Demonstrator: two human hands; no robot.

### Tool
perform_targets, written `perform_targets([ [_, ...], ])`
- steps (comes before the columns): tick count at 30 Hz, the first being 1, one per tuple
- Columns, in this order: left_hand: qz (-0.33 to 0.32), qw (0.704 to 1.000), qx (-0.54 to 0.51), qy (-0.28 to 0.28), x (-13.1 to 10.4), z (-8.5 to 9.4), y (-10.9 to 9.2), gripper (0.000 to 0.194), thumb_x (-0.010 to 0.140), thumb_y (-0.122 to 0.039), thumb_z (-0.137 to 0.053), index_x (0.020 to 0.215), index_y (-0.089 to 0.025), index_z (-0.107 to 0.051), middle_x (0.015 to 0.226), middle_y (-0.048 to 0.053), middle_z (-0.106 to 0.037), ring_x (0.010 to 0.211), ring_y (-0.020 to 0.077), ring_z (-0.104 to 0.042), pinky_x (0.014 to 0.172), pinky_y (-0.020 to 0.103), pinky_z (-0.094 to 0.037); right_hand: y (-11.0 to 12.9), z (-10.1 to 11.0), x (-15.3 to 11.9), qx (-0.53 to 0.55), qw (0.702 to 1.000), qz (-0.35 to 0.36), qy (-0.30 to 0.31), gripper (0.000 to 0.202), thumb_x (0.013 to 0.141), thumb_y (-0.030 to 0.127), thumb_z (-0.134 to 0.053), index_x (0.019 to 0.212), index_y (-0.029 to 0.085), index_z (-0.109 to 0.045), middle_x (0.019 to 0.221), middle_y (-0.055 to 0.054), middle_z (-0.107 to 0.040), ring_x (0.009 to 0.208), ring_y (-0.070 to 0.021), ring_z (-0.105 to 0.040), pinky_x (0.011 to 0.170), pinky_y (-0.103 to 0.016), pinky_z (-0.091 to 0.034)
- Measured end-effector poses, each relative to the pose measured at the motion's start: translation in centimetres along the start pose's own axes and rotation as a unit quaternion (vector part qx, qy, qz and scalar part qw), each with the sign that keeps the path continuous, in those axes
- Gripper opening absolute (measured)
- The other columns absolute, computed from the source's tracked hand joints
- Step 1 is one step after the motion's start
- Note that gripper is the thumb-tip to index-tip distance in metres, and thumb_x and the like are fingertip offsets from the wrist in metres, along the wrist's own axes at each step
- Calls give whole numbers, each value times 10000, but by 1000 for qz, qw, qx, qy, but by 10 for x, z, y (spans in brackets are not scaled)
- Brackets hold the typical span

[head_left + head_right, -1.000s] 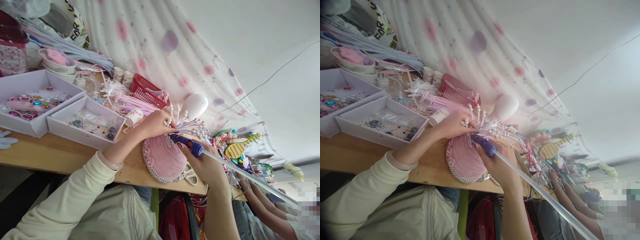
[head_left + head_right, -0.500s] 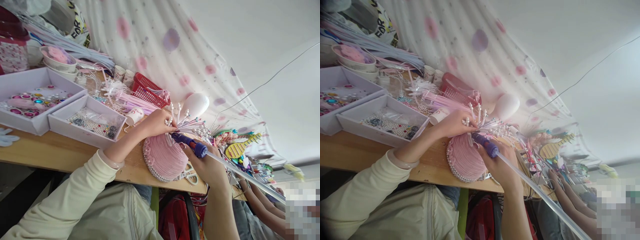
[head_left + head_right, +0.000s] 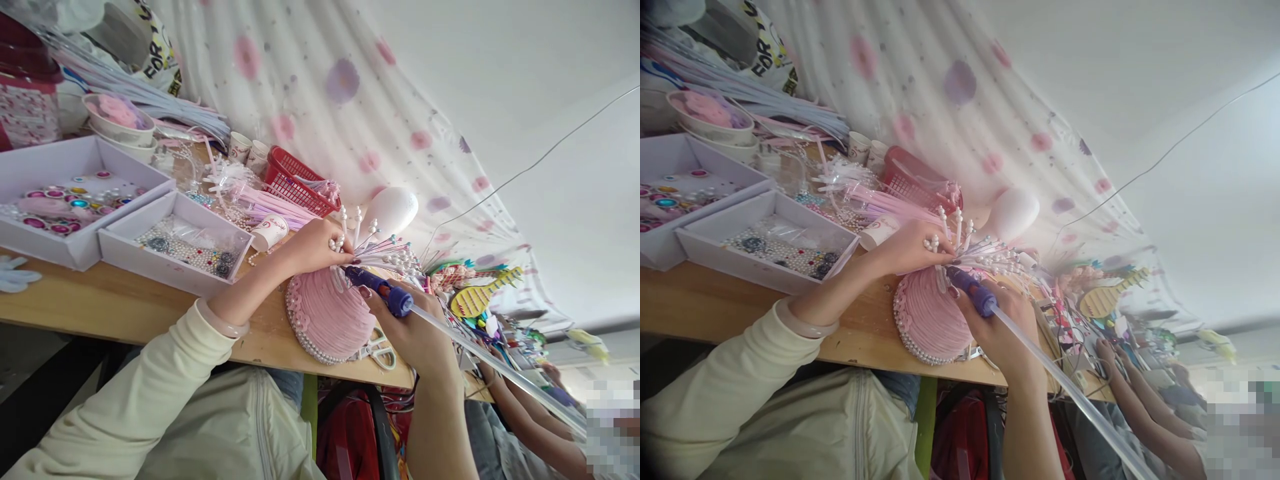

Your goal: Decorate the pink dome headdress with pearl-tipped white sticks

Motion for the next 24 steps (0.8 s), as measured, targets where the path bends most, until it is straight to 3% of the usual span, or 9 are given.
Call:
perform_targets([
  [12, 14, 1000, -2, 0, -1, 1, 1, 100, 752, -233, -732, 800, -158, -777, 831, 51, -769, 825, 199, -698, 719, 277, -478, 8, 6, -11, -58, 996, 45, -59, 417, 869, 515, -548, 601, 210, -457, 560, 5, -444, 540, -148, -472, 513, -254, -302],
  [21, -1, 1000, -8, 8, 0, -1, 0, 113, 769, -218, -687, 697, -155, -748, 776, 33, -745, 739, 164, -653, 711, 274, -461, 16, 19, -42, 100, 983, 151, -43, 253, 858, 409, -629, 722, 202, -575, 583, 10, -519, 542, -141, -510, 510, -255, -394],
  [24, 4, 1000, -3, -9, 0, 0, 4, 83, 749, -229, -713, 728, -164, -759, 798, 32, -745, 775, 171, -652, 742, 280, -476, 0, 27, -57, 137, 976, 145, -91, 249, 856, 440, -622, 763, 209, -615, 587, -3, -557, 522, -154, -541, 492, -273, -414],
])
Point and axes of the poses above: each hand's wrist, its own x-axis towards the middle knuckle, its own z-axis out of the back of the hand, y = z × x, the point moved 9 cm from there along x, towards the middle knuckle
